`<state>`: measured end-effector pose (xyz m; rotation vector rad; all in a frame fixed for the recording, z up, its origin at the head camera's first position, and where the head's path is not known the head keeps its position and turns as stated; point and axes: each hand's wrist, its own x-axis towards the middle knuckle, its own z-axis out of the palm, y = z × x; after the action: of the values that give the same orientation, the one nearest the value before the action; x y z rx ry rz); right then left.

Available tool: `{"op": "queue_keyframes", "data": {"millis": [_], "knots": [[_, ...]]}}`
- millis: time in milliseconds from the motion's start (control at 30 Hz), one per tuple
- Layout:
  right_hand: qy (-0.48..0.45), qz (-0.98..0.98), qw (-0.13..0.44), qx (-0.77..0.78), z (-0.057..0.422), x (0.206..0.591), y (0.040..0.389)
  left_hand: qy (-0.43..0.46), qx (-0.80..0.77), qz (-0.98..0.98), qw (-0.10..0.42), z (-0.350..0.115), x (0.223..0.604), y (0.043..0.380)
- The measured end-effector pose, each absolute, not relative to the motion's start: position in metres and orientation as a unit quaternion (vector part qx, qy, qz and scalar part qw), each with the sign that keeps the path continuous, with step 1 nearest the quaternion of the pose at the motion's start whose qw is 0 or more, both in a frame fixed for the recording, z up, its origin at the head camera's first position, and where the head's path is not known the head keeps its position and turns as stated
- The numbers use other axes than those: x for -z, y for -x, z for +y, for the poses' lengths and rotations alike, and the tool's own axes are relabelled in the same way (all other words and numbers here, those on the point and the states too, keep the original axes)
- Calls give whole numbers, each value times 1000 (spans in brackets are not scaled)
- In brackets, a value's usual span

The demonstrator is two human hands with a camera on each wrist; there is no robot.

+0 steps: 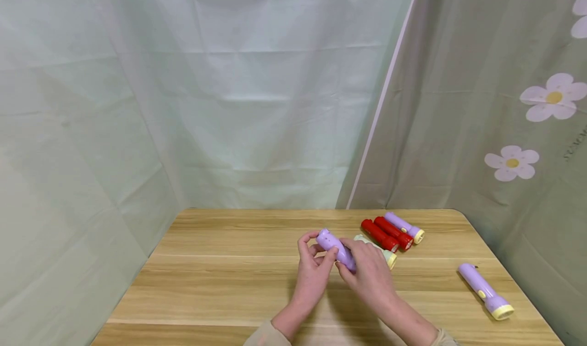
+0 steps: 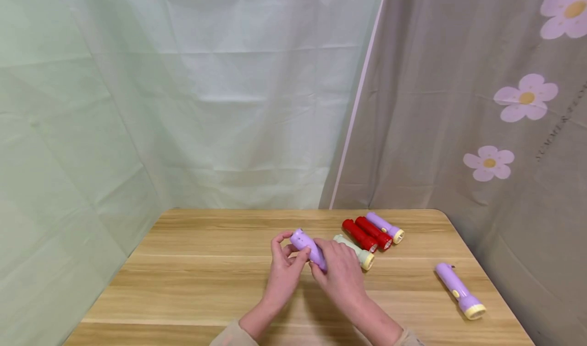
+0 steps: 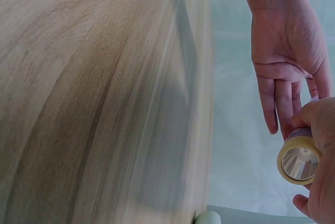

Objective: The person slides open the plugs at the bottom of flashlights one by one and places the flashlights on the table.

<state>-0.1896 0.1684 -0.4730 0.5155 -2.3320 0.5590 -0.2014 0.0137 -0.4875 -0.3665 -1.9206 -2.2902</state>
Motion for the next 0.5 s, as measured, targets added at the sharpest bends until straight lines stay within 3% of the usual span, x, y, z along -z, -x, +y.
{"op": "queue_keyframes", "data": {"millis": [500], "knots": [[-220,-881,365,-205,170,473,191,148,776,-609,67,12,490,200]]}}
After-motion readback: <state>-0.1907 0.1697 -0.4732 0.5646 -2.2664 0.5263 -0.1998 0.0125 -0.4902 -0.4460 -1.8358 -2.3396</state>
